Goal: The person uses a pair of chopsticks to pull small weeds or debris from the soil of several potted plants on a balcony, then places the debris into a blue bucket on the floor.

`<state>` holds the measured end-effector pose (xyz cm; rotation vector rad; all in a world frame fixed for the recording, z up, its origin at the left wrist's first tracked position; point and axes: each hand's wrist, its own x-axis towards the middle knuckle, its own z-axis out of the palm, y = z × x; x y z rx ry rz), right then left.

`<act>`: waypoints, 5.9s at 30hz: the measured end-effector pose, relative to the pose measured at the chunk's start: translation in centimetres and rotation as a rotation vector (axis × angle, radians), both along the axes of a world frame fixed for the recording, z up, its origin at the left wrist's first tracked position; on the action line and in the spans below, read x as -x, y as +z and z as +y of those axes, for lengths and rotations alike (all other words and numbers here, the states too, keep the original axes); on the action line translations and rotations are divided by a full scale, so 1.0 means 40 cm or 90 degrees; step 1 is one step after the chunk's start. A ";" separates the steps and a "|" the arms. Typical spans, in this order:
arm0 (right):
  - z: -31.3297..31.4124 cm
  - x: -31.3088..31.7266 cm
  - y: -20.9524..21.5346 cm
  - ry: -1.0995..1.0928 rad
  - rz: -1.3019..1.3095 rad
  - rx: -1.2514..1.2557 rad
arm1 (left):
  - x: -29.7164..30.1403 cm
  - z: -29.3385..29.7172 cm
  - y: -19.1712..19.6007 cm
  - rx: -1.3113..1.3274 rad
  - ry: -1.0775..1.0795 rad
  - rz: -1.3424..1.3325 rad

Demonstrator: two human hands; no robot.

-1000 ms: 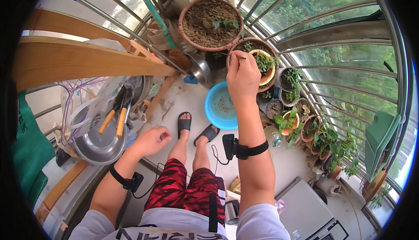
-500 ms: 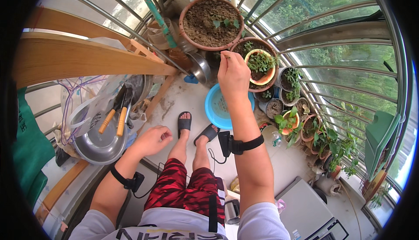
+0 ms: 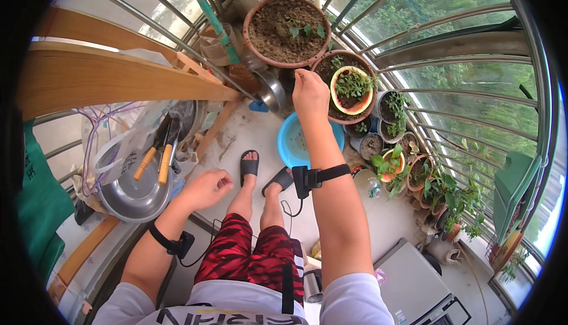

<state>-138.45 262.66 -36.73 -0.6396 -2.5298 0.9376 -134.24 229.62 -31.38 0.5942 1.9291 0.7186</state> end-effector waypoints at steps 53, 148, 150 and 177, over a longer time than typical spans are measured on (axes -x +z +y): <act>0.023 -0.018 -0.090 -0.037 0.070 0.006 | -0.006 0.006 -0.012 -0.001 0.022 -0.012; -0.119 -0.208 0.041 -0.098 0.097 0.001 | -0.004 0.030 0.017 0.009 0.006 -0.049; -0.116 -0.274 0.119 -0.078 0.115 0.028 | -0.004 0.037 0.024 0.008 -0.002 -0.041; -0.034 -0.398 0.204 -0.129 0.149 -0.068 | -0.072 0.137 0.065 -0.034 -0.130 0.027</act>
